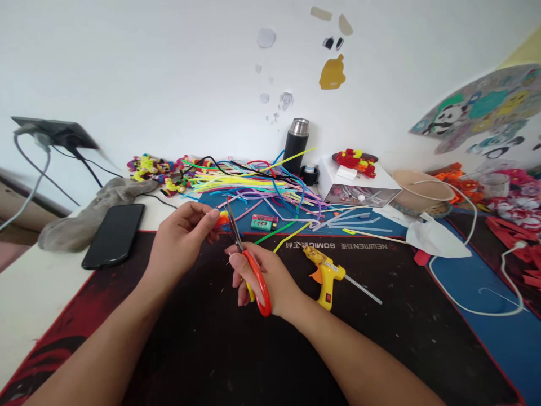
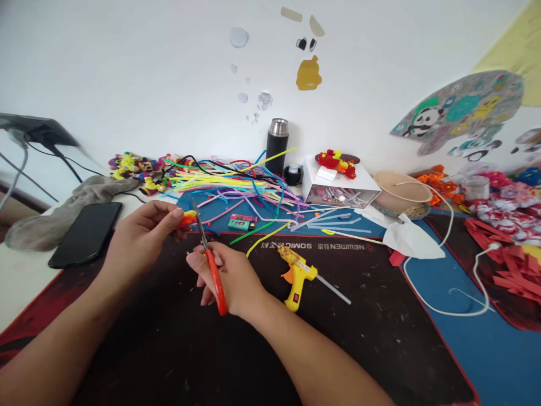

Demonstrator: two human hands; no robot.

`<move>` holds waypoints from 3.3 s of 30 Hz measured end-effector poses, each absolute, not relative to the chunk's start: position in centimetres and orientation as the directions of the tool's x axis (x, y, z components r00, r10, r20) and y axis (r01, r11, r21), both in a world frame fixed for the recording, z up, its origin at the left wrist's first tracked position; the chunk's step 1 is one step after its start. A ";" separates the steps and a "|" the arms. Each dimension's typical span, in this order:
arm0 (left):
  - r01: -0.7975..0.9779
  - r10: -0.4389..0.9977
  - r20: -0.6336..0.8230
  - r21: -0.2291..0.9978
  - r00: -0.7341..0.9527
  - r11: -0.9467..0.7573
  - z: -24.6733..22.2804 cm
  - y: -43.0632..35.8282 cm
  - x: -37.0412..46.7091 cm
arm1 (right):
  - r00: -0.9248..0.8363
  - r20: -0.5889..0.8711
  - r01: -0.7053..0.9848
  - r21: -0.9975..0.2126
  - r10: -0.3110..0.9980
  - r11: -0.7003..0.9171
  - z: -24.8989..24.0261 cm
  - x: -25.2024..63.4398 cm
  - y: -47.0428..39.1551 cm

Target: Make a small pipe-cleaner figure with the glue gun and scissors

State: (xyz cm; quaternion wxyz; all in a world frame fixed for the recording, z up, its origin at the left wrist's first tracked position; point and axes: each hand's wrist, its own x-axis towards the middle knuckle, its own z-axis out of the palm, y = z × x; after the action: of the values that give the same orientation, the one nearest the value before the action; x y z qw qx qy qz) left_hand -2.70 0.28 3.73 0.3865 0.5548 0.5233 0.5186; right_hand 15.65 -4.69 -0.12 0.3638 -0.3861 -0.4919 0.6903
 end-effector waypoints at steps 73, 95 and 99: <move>-0.056 0.919 0.024 0.998 0.393 -0.003 2.0 -0.4 -1.4 | -0.244 -0.186 -0.351 -0.898 0.952 -0.265 -0.4 16.4 -3.0; -0.066 0.930 -0.105 0.989 0.353 0.136 2.4 -0.5 -1.3 | -0.200 -0.212 -0.419 -0.864 0.956 -0.280 0.0 16.5 -2.7; -0.139 0.928 -0.159 0.966 0.338 0.216 2.7 -0.6 -1.2 | -0.186 -0.182 -0.392 -0.887 0.965 -0.243 0.1 16.7 -2.8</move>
State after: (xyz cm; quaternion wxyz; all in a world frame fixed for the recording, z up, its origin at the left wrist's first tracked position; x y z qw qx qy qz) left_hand -1.24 -0.56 2.67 0.6626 0.4796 0.4110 0.4025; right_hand 16.69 -2.76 0.06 0.4987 -0.3980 -0.3602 0.6805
